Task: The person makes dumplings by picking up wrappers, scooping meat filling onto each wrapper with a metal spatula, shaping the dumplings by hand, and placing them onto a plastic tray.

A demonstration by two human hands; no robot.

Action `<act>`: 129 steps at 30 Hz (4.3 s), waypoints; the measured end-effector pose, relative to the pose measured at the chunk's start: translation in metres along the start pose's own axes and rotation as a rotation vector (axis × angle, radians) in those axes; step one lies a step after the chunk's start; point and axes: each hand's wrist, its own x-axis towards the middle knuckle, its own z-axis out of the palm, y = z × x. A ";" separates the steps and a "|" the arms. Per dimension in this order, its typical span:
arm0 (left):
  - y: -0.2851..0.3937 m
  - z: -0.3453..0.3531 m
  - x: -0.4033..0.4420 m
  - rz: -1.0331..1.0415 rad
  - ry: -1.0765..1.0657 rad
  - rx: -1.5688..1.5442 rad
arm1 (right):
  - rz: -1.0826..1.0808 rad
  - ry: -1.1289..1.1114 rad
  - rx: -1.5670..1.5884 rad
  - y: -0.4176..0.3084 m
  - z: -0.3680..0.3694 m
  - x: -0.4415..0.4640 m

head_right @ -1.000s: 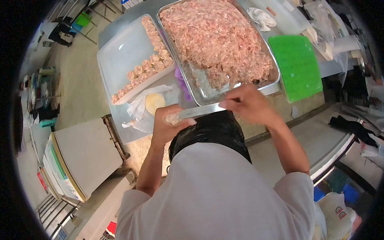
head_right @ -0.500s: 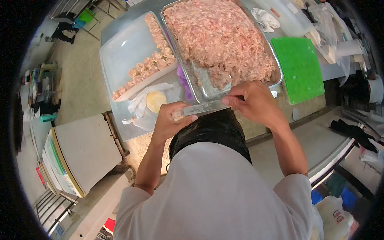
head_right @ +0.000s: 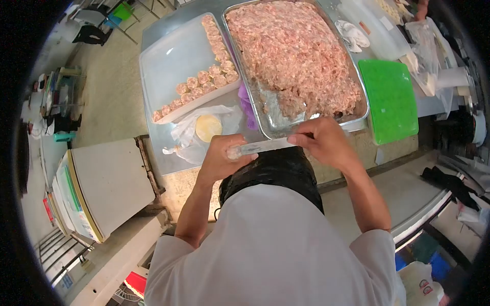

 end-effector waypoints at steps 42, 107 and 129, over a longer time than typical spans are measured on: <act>-0.092 -0.204 0.048 -0.079 0.309 0.471 | 0.091 -0.064 0.248 0.011 0.058 -0.014; -0.096 -0.221 0.021 -0.118 0.298 0.639 | 0.144 -0.041 0.396 0.005 0.065 -0.034; -0.084 -0.206 0.036 -0.186 0.482 0.505 | 0.141 -0.016 0.417 0.008 0.062 -0.037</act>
